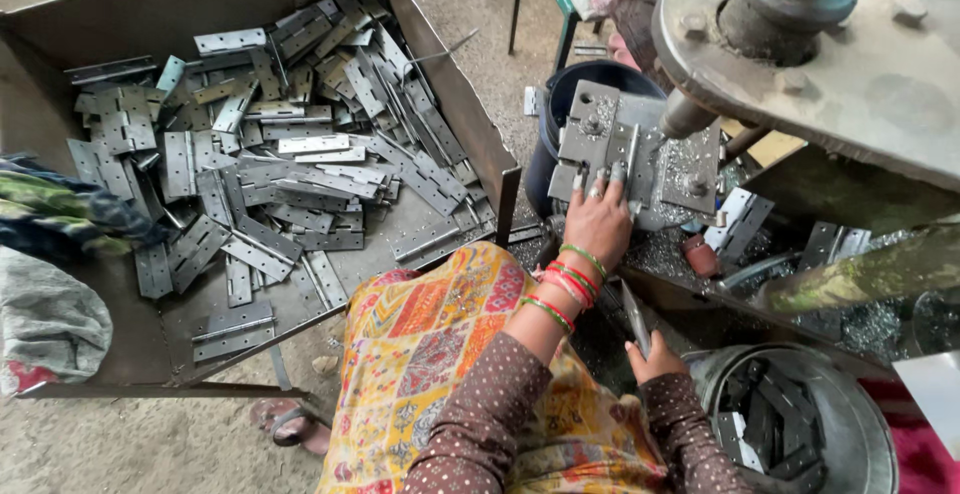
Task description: The person repeatedly picks up metal hinge plates from a bin, places them under a drill press, and operates the machine to drill holes. They then remove the processed plates and place them into a separate container. The task involves continuous handling of metal parts and machine operation.
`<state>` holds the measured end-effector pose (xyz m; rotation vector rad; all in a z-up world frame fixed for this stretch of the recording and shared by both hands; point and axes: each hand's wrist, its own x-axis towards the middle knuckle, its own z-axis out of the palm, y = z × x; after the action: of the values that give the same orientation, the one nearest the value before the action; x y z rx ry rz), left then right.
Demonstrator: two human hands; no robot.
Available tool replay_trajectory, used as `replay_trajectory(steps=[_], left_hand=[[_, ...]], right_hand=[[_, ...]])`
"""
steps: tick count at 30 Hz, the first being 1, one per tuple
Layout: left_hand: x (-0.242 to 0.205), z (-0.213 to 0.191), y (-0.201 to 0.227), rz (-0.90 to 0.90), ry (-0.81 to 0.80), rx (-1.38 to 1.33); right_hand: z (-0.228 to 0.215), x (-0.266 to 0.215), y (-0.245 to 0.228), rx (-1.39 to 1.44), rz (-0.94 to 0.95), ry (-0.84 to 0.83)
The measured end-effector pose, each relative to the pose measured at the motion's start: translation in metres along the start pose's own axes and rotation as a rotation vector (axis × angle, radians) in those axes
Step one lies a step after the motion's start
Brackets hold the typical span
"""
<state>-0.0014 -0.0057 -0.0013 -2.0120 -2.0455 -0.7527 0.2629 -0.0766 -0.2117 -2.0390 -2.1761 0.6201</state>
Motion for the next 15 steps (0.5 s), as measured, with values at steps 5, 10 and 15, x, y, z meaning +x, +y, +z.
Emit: replay_trajectory(steps=[5,10,15], left_hand=[[0.008,-0.001,-0.002,0.005,-0.090,-0.033],[0.032,0.022,0.000,-0.032,0.020,-0.046],[0.032,0.028,-0.001,-0.031,-0.088,-0.061]], right_hand=[[-0.055,0.033,0.002,-0.131,0.017,-0.306],[-0.048,0.028,0.000,-0.067,-0.004,-0.187],[0.007,-0.006,-0.005,-0.049,0.000,0.073]])
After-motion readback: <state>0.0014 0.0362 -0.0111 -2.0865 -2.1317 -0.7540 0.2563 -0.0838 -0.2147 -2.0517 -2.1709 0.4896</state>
